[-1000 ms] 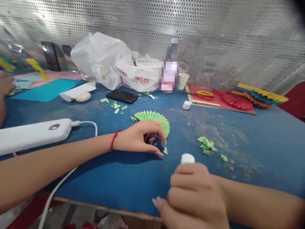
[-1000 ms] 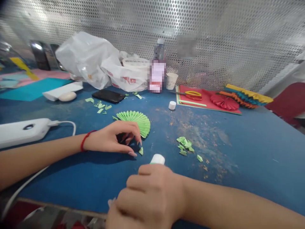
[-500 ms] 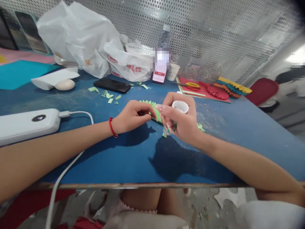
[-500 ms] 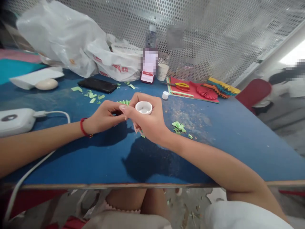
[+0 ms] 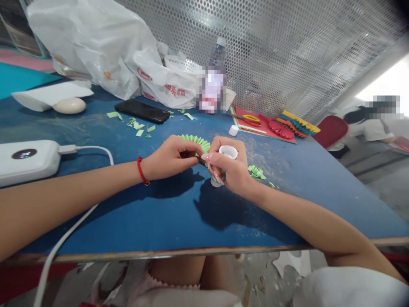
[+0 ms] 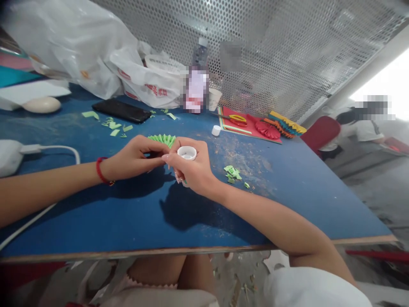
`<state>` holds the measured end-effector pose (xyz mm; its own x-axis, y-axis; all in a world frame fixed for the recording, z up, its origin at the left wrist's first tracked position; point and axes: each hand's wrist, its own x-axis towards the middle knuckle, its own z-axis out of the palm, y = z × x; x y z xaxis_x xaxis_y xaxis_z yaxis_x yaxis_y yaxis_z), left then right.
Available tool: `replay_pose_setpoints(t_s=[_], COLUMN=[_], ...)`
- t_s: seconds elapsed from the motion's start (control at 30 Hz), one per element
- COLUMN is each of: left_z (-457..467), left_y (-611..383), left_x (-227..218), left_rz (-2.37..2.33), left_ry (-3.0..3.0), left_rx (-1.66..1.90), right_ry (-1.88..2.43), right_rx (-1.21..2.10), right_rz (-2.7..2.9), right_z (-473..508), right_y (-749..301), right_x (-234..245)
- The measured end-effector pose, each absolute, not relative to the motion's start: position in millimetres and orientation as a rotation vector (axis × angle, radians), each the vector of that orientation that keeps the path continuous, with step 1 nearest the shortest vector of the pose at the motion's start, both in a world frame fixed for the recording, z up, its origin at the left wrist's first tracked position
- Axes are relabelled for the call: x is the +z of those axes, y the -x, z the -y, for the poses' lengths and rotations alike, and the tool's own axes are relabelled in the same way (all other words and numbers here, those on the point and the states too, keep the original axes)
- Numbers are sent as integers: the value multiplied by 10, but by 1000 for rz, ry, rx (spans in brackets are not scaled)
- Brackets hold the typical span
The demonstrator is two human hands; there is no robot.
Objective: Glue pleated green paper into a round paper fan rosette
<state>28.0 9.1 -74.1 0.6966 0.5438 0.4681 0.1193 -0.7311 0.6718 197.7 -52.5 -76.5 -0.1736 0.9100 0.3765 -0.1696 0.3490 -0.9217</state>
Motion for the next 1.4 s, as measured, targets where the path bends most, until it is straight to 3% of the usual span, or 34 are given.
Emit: replay_pose_setpoints(t_s=[1.4], left_z=[-119], left_y=[-286], left_x=[-785], left_rz=[-351], left_ry=[-2428], left_rx=[942], right_ry=[773], right_rx=[1017], right_rz=[1459], right_z=[522], right_y=[-1995], right_x=[-710])
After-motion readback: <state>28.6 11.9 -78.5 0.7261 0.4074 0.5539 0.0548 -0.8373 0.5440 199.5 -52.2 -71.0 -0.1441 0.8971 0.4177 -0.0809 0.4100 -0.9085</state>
